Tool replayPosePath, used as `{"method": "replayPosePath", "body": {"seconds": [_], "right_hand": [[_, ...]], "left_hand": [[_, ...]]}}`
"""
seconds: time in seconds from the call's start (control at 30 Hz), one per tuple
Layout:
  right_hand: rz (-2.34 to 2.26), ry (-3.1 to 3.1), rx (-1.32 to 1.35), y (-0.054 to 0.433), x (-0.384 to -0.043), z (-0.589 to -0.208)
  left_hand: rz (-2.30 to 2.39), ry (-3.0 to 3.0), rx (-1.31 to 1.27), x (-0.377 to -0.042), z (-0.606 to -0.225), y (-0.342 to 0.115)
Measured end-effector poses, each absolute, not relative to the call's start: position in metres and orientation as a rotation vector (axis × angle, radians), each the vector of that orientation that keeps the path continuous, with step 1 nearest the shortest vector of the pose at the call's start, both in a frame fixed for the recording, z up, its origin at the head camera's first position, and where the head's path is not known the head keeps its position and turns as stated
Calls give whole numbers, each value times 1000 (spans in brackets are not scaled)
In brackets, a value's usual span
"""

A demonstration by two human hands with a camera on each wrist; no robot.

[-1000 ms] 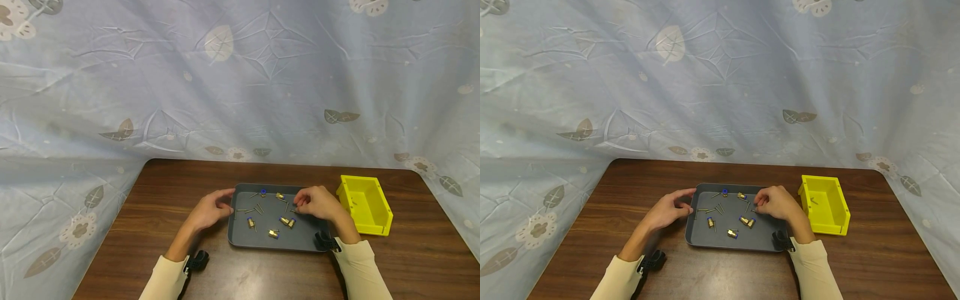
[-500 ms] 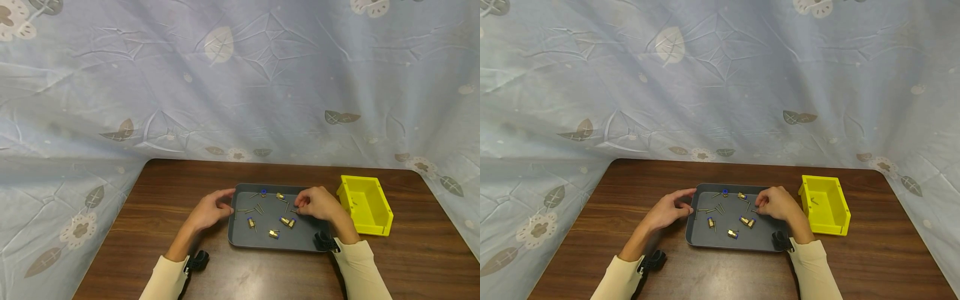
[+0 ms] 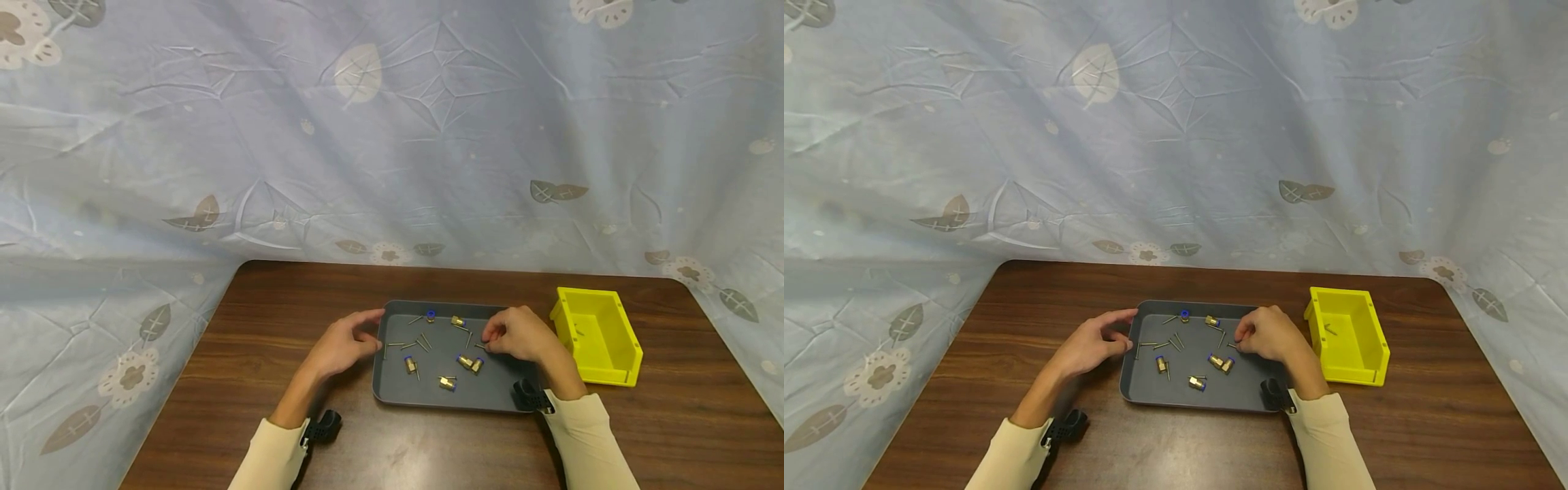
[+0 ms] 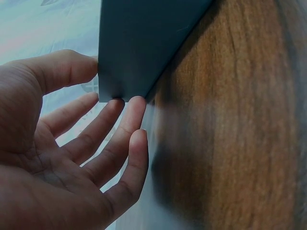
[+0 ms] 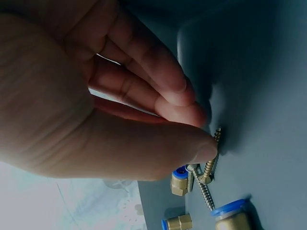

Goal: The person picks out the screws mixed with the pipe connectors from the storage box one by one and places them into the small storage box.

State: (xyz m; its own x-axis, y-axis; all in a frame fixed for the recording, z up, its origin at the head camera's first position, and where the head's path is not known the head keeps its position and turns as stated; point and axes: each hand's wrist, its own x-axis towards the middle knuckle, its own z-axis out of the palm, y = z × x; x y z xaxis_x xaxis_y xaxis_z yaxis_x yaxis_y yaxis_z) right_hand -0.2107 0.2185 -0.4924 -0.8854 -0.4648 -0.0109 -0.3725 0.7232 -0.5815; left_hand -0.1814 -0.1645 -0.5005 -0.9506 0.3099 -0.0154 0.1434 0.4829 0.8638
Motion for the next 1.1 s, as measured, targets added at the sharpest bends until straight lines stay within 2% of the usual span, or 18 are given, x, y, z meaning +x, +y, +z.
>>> {"method": "replayPosePath", "body": {"seconds": [1.1], "right_hand": [[-763, 2792, -623, 216, -209, -493]], "left_hand": [[1471, 2556, 408, -182, -505, -164]]}}
